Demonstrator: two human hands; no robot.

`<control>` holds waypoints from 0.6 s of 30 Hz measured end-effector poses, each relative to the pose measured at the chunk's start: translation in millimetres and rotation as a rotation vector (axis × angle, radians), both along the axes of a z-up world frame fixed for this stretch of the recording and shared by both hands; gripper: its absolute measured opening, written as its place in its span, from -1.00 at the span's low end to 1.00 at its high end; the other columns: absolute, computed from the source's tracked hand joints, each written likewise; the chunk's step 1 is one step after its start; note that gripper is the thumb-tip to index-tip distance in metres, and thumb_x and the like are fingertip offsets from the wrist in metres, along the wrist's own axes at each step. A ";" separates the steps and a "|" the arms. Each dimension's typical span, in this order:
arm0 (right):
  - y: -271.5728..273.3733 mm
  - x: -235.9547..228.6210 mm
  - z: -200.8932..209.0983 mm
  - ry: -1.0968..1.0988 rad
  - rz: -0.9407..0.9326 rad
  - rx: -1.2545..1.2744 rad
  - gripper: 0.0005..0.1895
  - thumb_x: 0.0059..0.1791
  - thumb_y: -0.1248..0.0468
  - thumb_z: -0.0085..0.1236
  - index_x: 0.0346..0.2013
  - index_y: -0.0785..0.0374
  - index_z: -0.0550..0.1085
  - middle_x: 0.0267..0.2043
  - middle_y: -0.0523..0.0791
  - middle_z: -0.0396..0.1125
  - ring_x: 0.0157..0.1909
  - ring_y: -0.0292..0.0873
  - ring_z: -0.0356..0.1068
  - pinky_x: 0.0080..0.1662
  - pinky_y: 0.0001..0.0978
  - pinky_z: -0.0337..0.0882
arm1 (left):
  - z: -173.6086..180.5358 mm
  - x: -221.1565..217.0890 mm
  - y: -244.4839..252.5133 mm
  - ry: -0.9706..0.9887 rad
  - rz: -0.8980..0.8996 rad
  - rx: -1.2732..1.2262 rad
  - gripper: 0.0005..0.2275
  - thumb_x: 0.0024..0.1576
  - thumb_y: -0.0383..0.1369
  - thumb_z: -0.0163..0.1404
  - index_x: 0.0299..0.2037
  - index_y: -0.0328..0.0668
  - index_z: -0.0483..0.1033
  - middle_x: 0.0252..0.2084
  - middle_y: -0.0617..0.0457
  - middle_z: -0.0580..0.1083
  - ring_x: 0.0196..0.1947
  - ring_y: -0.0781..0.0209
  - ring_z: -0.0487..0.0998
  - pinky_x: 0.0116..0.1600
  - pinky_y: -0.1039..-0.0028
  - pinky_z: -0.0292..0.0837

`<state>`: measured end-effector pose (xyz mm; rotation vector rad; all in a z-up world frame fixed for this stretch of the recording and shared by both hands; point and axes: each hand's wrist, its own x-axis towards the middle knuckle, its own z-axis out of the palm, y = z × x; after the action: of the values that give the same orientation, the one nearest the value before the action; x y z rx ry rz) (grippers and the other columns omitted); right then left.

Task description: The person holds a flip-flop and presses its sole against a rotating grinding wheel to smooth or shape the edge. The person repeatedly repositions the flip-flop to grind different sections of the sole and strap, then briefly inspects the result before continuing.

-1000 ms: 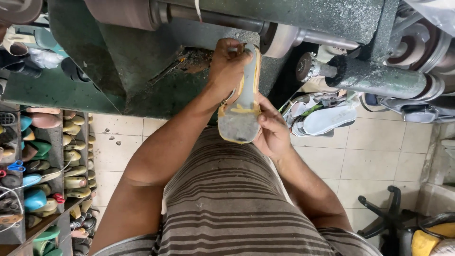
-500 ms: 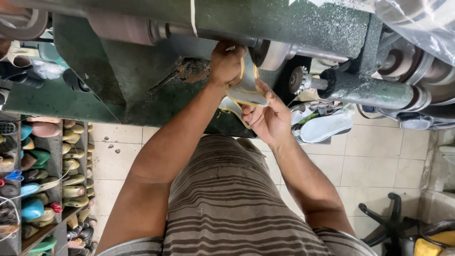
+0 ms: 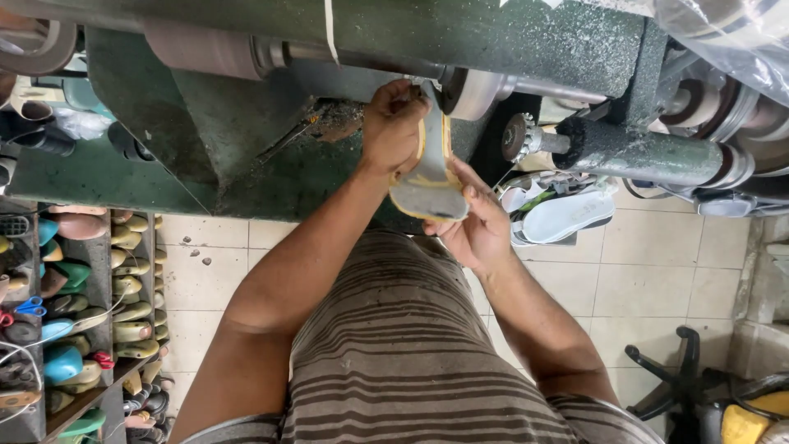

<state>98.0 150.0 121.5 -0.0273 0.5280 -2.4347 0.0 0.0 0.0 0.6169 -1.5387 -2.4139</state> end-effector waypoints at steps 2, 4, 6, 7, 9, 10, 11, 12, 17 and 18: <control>8.2 -3.9 -26.2 0.000 -0.003 -0.009 -0.40 0.13 0.29 0.12 0.43 0.36 0.20 0.02 0.30 0.37 -0.15 0.26 0.53 -0.14 -0.04 0.63 | -6.7 -7.8 -4.0 -0.080 -0.023 -0.069 -0.72 0.05 -0.39 0.20 -0.03 -0.21 0.56 -0.21 0.10 0.61 -0.22 0.30 0.58 -0.11 0.48 0.48; 10.3 -14.5 -41.0 0.005 -0.005 -0.024 -0.52 0.16 0.27 0.08 0.39 0.22 0.33 -0.12 0.30 0.47 -0.19 0.28 0.53 -0.13 0.01 0.59 | -7.0 -21.1 -8.6 -0.155 -0.044 -0.144 -0.69 0.04 -0.31 0.18 -0.02 -0.18 0.58 -0.17 0.12 0.63 -0.20 0.30 0.60 -0.11 0.46 0.47; 10.2 -20.4 -44.7 -0.056 0.011 0.024 -0.56 0.15 0.21 0.10 0.34 0.12 0.38 -0.24 0.27 0.46 -0.19 0.21 0.52 -0.17 -0.09 0.54 | -4.9 -27.5 -8.6 -0.309 -0.032 -0.191 -0.74 -0.05 -0.21 0.21 -0.22 -0.10 0.55 -0.29 0.14 0.62 -0.34 0.29 0.60 -0.19 0.44 0.43; 8.1 -24.2 -44.6 -0.055 0.010 0.025 -0.56 0.15 0.21 0.10 0.34 0.12 0.38 -0.24 0.27 0.46 -0.19 0.21 0.52 -0.17 -0.09 0.54 | 6.0 -27.9 -10.3 -0.308 -0.033 -0.191 -0.74 -0.05 -0.21 0.21 -0.22 -0.10 0.55 -0.29 0.14 0.62 -0.34 0.29 0.60 -0.19 0.44 0.43; 3.7 -32.4 -44.6 -0.053 0.041 -0.023 -0.52 0.14 0.20 0.08 0.35 0.19 0.28 -0.23 0.24 0.48 -0.16 0.18 0.54 -0.11 -0.09 0.58 | 27.7 -29.4 -14.1 -0.375 -0.051 -0.222 -0.80 -0.06 -0.22 0.15 -0.26 -0.03 0.63 -0.28 0.17 0.66 -0.28 0.25 0.65 -0.13 0.39 0.42; 1.7 -35.2 -41.9 -0.051 0.040 -0.024 -0.52 0.14 0.20 0.08 0.35 0.19 0.28 -0.23 0.24 0.48 -0.16 0.18 0.54 -0.11 -0.09 0.58 | 10.2 -33.9 -16.0 -0.373 -0.052 -0.223 -0.80 -0.06 -0.22 0.15 -0.26 -0.03 0.63 -0.28 0.17 0.66 -0.28 0.25 0.65 -0.13 0.39 0.42; -0.5 -37.8 -39.3 -0.063 0.048 -0.012 -0.47 0.13 0.18 0.10 0.37 0.19 0.24 -0.24 0.20 0.47 -0.17 0.14 0.53 -0.15 -0.14 0.58 | -7.4 -38.2 -18.2 -0.265 -0.051 -0.295 -0.75 -0.05 -0.17 0.19 -0.24 -0.06 0.61 -0.24 0.12 0.67 -0.20 0.21 0.67 -0.08 0.36 0.42; -2.7 -40.4 -36.8 -0.074 0.056 0.000 -0.43 0.12 0.16 0.11 0.39 0.20 0.20 -0.26 0.17 0.47 -0.19 0.10 0.52 -0.18 -0.18 0.57 | -25.1 -42.5 -20.5 -0.155 -0.050 -0.365 -0.70 -0.05 -0.13 0.22 -0.22 -0.10 0.59 -0.19 0.08 0.67 -0.12 0.16 0.68 -0.03 0.34 0.43; -5.1 -25.6 -21.7 -0.001 0.072 -0.088 -0.41 0.14 0.27 0.09 0.41 0.39 0.15 -0.09 0.24 0.44 -0.19 0.15 0.56 -0.11 -0.11 0.63 | -12.9 -22.7 -11.9 -0.165 -0.009 -0.046 -0.81 0.02 -0.39 0.15 -0.17 -0.11 0.57 -0.29 0.10 0.61 -0.30 0.23 0.58 -0.21 0.36 0.38; -5.3 -20.6 -16.8 0.015 0.062 -0.091 -0.34 0.13 0.30 0.11 0.46 0.44 0.10 -0.02 0.25 0.40 -0.20 0.15 0.55 -0.11 -0.09 0.65 | -20.6 -17.9 -7.8 -0.063 0.030 0.118 -0.83 0.05 -0.48 0.18 -0.18 -0.17 0.52 -0.37 0.03 0.58 -0.44 0.23 0.57 -0.36 0.38 0.40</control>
<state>77.4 144.7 104.7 -0.0990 0.4162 -2.3983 -17.9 -7.8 -20.6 0.7399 -1.4070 -2.4986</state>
